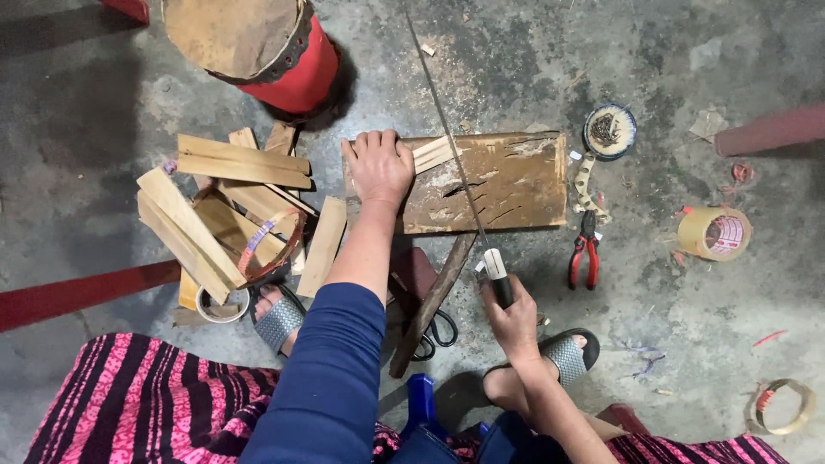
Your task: Sanding a wooden block with sandpaper and then cutting it with a hand saw in a workshop.
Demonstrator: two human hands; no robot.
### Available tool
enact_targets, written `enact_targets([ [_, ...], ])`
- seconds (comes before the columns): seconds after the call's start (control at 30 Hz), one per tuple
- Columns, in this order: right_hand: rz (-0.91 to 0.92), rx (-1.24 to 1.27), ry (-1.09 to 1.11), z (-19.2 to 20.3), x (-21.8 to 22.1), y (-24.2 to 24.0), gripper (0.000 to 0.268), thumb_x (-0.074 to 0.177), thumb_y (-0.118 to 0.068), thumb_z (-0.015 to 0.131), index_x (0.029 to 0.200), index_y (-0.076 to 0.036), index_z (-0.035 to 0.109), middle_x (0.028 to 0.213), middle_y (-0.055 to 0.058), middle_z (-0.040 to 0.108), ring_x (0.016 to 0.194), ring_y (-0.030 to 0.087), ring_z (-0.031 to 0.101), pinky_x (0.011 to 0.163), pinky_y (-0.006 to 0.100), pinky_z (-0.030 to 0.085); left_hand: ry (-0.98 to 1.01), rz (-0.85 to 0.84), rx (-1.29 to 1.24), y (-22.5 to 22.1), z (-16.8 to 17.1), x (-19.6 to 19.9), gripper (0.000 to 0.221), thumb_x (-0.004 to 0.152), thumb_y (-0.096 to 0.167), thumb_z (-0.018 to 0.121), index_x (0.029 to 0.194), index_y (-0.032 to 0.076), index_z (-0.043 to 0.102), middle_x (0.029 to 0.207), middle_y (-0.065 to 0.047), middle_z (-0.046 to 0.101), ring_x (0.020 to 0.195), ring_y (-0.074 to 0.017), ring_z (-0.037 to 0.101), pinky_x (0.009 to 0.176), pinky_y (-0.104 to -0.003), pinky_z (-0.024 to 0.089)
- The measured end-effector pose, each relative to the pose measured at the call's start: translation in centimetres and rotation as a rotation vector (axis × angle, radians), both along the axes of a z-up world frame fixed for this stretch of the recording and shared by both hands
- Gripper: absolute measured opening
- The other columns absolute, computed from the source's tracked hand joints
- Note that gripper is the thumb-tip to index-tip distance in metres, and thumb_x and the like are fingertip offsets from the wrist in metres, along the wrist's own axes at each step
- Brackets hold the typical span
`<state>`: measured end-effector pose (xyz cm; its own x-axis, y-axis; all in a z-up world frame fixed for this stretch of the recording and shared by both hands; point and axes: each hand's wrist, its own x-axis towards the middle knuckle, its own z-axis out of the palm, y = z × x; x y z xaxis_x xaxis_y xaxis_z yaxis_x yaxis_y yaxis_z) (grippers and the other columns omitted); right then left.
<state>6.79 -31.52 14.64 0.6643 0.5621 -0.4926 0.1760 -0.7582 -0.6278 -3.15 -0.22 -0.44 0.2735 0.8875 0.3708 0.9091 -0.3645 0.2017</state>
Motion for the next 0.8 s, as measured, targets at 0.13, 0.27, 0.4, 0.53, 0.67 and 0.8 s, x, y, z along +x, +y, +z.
enact_targets([
  [0.13, 0.058, -0.050, -0.025, 0.2, 0.6, 0.0, 0.024, 0.088, -0.031, 0.074, 0.102, -0.013, 0.069, 0.071, 0.023, 0.063, 0.072, 0.044, 0.068, 0.067, 0.050, 0.051, 0.020, -0.036, -0.049, 0.1, -0.1, 0.0, 0.018, 0.084, 0.038, 0.057, 0.090, 0.022, 0.064, 0.087, -0.004, 0.065, 0.102, -0.0249, 0.065, 0.112, -0.059, 0.036],
  [0.27, 0.040, -0.122, -0.036, 0.9, 0.7, 0.9, 0.025, 0.090, -0.034, 0.073, 0.104, -0.014, 0.068, 0.070, 0.022, 0.062, 0.070, 0.040, 0.068, 0.067, 0.051, 0.049, 0.003, -0.061, -0.040, 0.5, -0.3, 0.0, 0.018, 0.083, 0.037, 0.057, 0.087, 0.020, 0.061, 0.084, -0.006, 0.062, 0.098, -0.0263, 0.065, 0.109, -0.057, 0.040],
  [0.4, 0.060, -0.159, -0.033, -1.2, 1.5, 2.7, 0.020, 0.091, -0.031, 0.073, 0.101, -0.014, 0.068, 0.068, 0.017, 0.061, 0.066, 0.034, 0.066, 0.066, 0.048, 0.049, -0.017, -0.064, -0.014, 0.5, -0.9, 0.1, 0.015, 0.083, 0.034, 0.059, 0.086, 0.019, 0.060, 0.082, -0.007, 0.061, 0.095, -0.0274, 0.065, 0.108, -0.055, 0.042],
  [0.53, 0.120, -0.119, -0.043, -1.3, 2.5, 7.9, 0.022, 0.093, -0.036, 0.071, 0.099, -0.015, 0.068, 0.072, 0.011, 0.066, 0.073, 0.032, 0.068, 0.071, 0.045, 0.052, -0.021, -0.082, 0.043, 0.5, 0.0, 0.0, 0.016, 0.082, 0.034, 0.060, 0.086, 0.018, 0.061, 0.081, -0.006, 0.060, 0.093, -0.0271, 0.065, 0.105, -0.054, 0.044],
  [0.67, 0.151, -0.149, -0.049, 1.2, 2.5, 8.5, 0.022, 0.090, -0.038, 0.071, 0.093, -0.016, 0.067, 0.071, 0.011, 0.066, 0.072, 0.030, 0.068, 0.070, 0.044, 0.051, -0.018, -0.072, 0.039, 0.3, 0.9, -0.1, 0.015, 0.081, 0.033, 0.060, 0.084, 0.018, 0.062, 0.080, -0.005, 0.060, 0.092, -0.0271, 0.066, 0.105, -0.054, 0.044],
  [0.8, 0.176, -0.093, -0.047, 0.8, 1.9, 4.5, 0.026, 0.090, -0.036, 0.072, 0.094, -0.010, 0.068, 0.077, 0.022, 0.068, 0.080, 0.043, 0.070, 0.073, 0.051, 0.053, -0.036, -0.067, 0.055, 0.5, 0.7, 0.5, 0.014, 0.079, 0.032, 0.060, 0.083, 0.018, 0.061, 0.079, -0.007, 0.061, 0.090, -0.0277, 0.066, 0.104, -0.055, 0.044],
])
